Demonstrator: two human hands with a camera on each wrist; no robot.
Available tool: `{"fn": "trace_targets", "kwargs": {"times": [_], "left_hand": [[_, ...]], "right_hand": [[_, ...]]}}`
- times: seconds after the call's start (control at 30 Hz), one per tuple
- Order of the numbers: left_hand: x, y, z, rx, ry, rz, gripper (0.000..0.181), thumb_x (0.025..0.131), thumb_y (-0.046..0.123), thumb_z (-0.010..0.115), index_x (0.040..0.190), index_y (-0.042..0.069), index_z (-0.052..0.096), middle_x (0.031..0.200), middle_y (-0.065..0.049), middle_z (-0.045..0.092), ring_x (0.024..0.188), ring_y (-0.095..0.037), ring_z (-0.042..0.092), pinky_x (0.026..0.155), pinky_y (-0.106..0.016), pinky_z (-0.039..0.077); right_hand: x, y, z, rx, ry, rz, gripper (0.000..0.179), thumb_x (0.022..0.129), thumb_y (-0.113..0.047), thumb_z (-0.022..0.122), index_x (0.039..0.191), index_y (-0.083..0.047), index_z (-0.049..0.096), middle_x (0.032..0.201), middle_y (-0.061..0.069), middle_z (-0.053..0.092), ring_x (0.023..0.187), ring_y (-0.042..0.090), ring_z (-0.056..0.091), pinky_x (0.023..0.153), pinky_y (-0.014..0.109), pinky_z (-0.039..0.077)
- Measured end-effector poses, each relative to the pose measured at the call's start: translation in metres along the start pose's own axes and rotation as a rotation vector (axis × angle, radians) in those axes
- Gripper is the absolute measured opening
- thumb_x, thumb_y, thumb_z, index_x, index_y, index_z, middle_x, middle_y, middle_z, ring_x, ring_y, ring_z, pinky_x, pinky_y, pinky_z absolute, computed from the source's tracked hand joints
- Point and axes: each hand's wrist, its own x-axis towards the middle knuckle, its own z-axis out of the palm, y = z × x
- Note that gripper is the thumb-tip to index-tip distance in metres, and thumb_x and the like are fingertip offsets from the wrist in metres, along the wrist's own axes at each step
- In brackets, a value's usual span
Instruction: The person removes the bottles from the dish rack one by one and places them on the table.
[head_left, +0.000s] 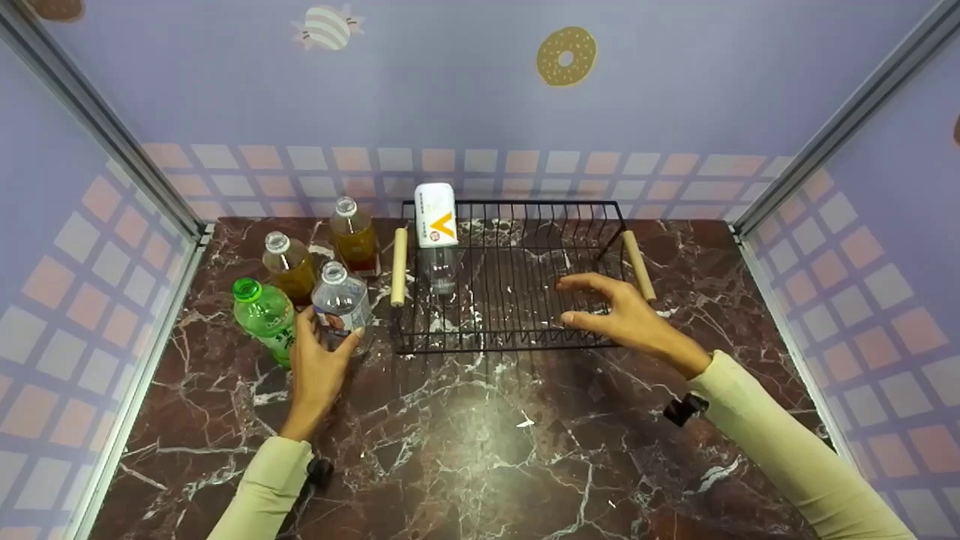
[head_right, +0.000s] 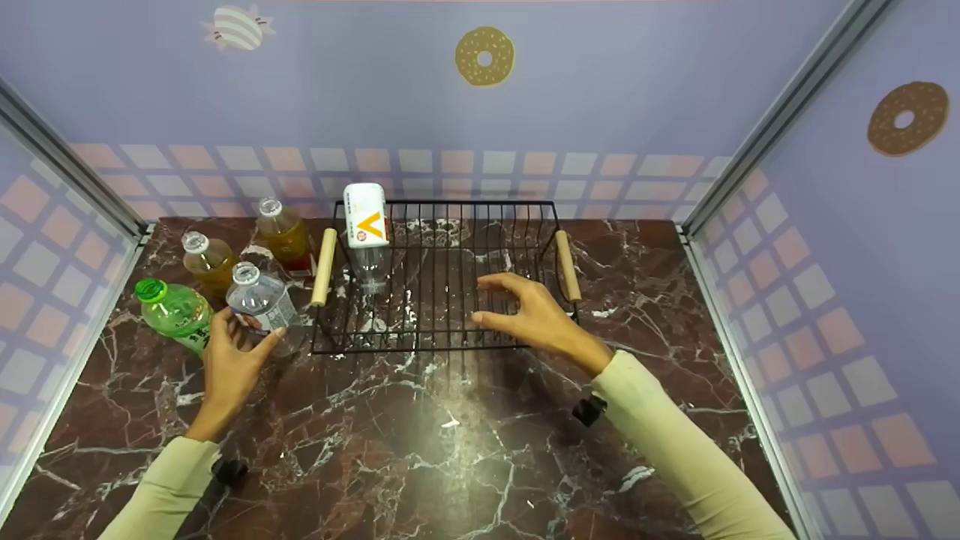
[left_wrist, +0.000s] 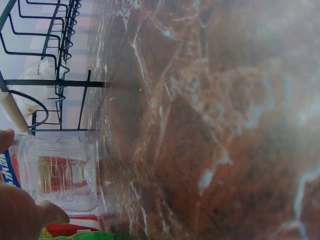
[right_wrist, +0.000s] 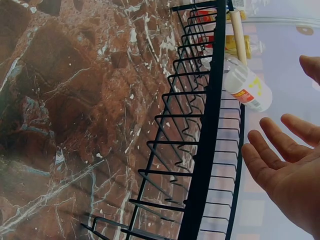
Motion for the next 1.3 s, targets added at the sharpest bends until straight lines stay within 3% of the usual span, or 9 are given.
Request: {"fn": "trace_targets", "kwargs": {"times": [0.23,0.43,0.57,0.8,0.9,1.07,1.2,1.3], "left_hand": [[0.001,-0.003,0.001,0.006,-0.007,-0.017,0.077,0.095,0.003,0.086,0.155,-0.009,0.039,0.156,-0.033,0.054,0.150,-0.046,0.051,0.130,-0.050,0.039],[-0.001,-0.007,-0.001,0.065,0.000,-0.017,0.075,0.096,0.005,0.085,0.155,-0.007,0.040,0.140,-0.029,0.062,0.139,-0.040,0.058,0.124,-0.050,0.044],[-0.006,-0.010,-0.004,0.135,-0.003,-0.029,0.080,0.098,0.011,0.085,0.160,-0.007,0.038,0.154,-0.030,0.055,0.149,-0.041,0.051,0.128,-0.053,0.039],[-0.014,-0.012,-0.009,0.137,-0.045,-0.056,0.084,0.102,0.017,0.082,0.165,-0.007,0.033,0.168,-0.033,0.042,0.158,-0.046,0.041,0.132,-0.052,0.035],[-0.016,-0.011,-0.009,0.177,-0.055,-0.062,0.085,0.102,0.018,0.082,0.165,-0.008,0.033,0.166,-0.034,0.044,0.154,-0.048,0.045,0.130,-0.054,0.038],[-0.018,-0.023,-0.010,0.289,-0.041,-0.040,0.087,0.101,0.028,0.084,0.163,-0.010,0.037,0.159,-0.037,0.050,0.141,-0.054,0.056,0.119,-0.059,0.049],[-0.025,-0.022,-0.009,0.355,-0.015,0.000,0.079,0.097,0.023,0.087,0.153,-0.015,0.046,0.141,-0.041,0.061,0.125,-0.057,0.064,0.108,-0.062,0.056],[-0.032,-0.016,-0.009,0.408,-0.003,0.028,0.069,0.095,0.020,0.087,0.144,-0.014,0.052,0.127,-0.036,0.067,0.114,-0.052,0.067,0.102,-0.063,0.056]], "right_hand": [[-0.001,0.003,0.001,0.000,0.007,0.011,0.055,0.099,-0.024,0.085,0.147,-0.006,0.067,0.147,0.012,0.070,0.141,0.035,0.061,0.125,0.065,0.040],[-0.003,0.005,0.001,0.013,0.006,0.018,0.057,0.098,-0.023,0.086,0.148,-0.003,0.066,0.148,0.013,0.069,0.140,0.035,0.062,0.124,0.062,0.043],[-0.004,0.007,0.001,0.004,0.005,0.012,0.058,0.098,-0.021,0.086,0.148,0.000,0.065,0.148,0.014,0.069,0.141,0.036,0.062,0.124,0.061,0.044],[-0.007,0.008,0.001,0.005,-0.006,0.019,0.059,0.098,-0.020,0.085,0.149,0.002,0.064,0.147,0.018,0.069,0.137,0.039,0.064,0.121,0.059,0.048],[-0.008,0.009,0.001,-0.002,-0.009,0.025,0.059,0.098,-0.020,0.085,0.149,0.000,0.064,0.147,0.020,0.069,0.136,0.038,0.065,0.121,0.059,0.048],[-0.009,0.011,0.000,0.001,-0.015,0.034,0.059,0.099,-0.023,0.085,0.150,-0.002,0.064,0.147,0.018,0.069,0.135,0.036,0.065,0.120,0.060,0.048],[-0.010,0.013,0.001,0.007,-0.017,0.032,0.059,0.099,-0.023,0.086,0.150,-0.004,0.064,0.147,0.017,0.069,0.137,0.039,0.064,0.120,0.064,0.047],[-0.010,0.013,0.001,0.011,-0.019,0.030,0.059,0.098,-0.023,0.086,0.149,-0.004,0.064,0.147,0.017,0.069,0.137,0.040,0.064,0.120,0.064,0.047]]}}
